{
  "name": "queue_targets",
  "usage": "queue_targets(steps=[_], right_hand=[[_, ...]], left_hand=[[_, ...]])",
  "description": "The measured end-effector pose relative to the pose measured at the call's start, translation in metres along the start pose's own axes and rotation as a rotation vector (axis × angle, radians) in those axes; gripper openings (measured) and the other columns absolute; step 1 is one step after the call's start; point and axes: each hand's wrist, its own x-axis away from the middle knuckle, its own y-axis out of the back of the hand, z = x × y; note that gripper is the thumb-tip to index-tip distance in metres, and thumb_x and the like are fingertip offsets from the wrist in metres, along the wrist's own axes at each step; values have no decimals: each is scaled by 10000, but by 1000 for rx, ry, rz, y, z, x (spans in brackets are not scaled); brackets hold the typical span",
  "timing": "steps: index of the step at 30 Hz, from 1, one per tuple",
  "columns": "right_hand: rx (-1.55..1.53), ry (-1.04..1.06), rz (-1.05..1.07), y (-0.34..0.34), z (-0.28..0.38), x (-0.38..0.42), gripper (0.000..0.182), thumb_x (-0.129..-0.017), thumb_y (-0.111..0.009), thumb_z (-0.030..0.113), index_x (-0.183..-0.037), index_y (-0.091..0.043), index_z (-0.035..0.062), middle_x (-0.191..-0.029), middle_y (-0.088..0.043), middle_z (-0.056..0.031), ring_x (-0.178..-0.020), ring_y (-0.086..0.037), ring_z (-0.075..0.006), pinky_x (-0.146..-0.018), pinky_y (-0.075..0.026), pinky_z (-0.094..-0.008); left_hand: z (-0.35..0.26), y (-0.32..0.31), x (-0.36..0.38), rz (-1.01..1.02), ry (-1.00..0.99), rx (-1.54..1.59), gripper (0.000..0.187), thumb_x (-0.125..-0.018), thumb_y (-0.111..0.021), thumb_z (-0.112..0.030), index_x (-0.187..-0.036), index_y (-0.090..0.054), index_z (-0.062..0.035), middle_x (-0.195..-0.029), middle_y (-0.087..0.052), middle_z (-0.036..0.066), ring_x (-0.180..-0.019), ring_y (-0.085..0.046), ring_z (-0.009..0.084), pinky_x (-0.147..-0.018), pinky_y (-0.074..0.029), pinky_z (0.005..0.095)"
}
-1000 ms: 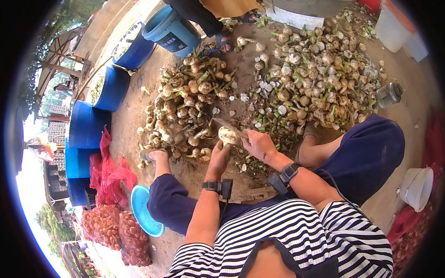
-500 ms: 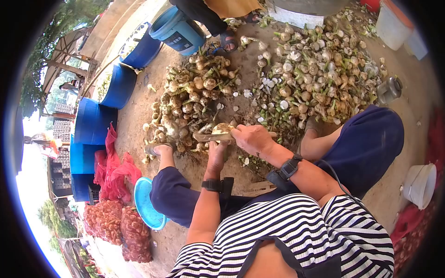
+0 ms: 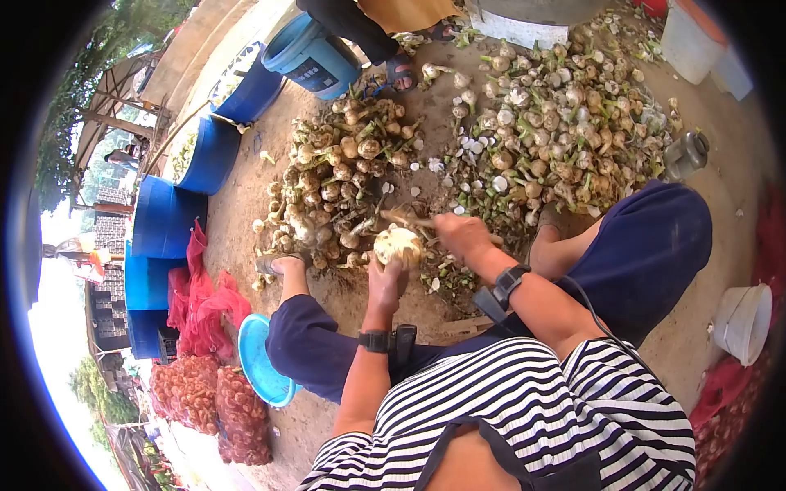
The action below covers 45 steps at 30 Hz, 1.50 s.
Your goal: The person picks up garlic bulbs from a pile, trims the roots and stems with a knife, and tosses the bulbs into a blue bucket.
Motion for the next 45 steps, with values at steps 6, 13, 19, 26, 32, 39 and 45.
queue_targets(steps=[6,13,19,26,32,39,45], right_hand=[[-346,-448,158,15,-23,-4,179,-888,-541,168,-1005,-586,40,-846,-655,-192,-818,-652,-367,-722,-506,-496],[-661,-334,-11,14,20,-3,339,-794,-596,125,-1085,-531,-35,-892,-649,-291,-871,-644,-451,-737,-512,-500],[-394,-136,-27,24,25,3,284,-835,-640,186,-1044,-526,31,-841,-666,-223,-779,-664,-397,-655,-531,-486],[-372,-41,-239,57,34,-25,115,-879,-633,137,-901,-567,45,-697,-637,-122,-569,-645,-289,-512,-517,-377],[-253,-419,300,-22,-35,11,213,-869,-599,189,-953,-551,-1,-809,-642,-197,-780,-645,-401,-712,-513,-493],[-565,-693,318,-53,-51,21,293,-864,-555,238,-940,-550,-45,-786,-586,-211,-712,-574,-365,-674,-445,-491],[-762,-946,330,-41,-61,3,302,-865,-595,239,-990,-599,-36,-697,-619,-129,-601,-615,-227,-548,-472,-423]], left_hand=[[-36,-10,-2,242,-103,39,941,-694,-858,-391,-1418,-398,-3,-1347,-525,155,-1204,-540,259,-1018,-437,399],[-18,-22,-35,64,-32,-298,829,-693,-772,61,-1426,-397,-40,-1229,-619,106,-1194,-554,210,-995,-475,358],[10,-32,-30,-217,190,462,526,-885,-688,-223,-1345,-449,-127,-1203,-577,99,-1044,-604,232,-849,-534,387],[43,14,-43,-409,236,544,338,-913,-640,-358,-1125,-603,-96,-1047,-666,66,-925,-655,227,-757,-558,388],[-1,-19,-32,-164,174,779,371,-903,-642,-369,-1196,-574,-152,-1088,-655,117,-914,-662,273,-750,-576,403],[-121,-56,-153,189,2,306,736,-926,-592,-533,-1443,-342,-74,-1349,-482,196,-1173,-577,286,-904,-531,395],[-54,-45,-277,234,-375,-895,919,-853,-688,-453,-1501,-245,25,-1469,-355,320,-1336,-410,409,-1095,-347,423]])
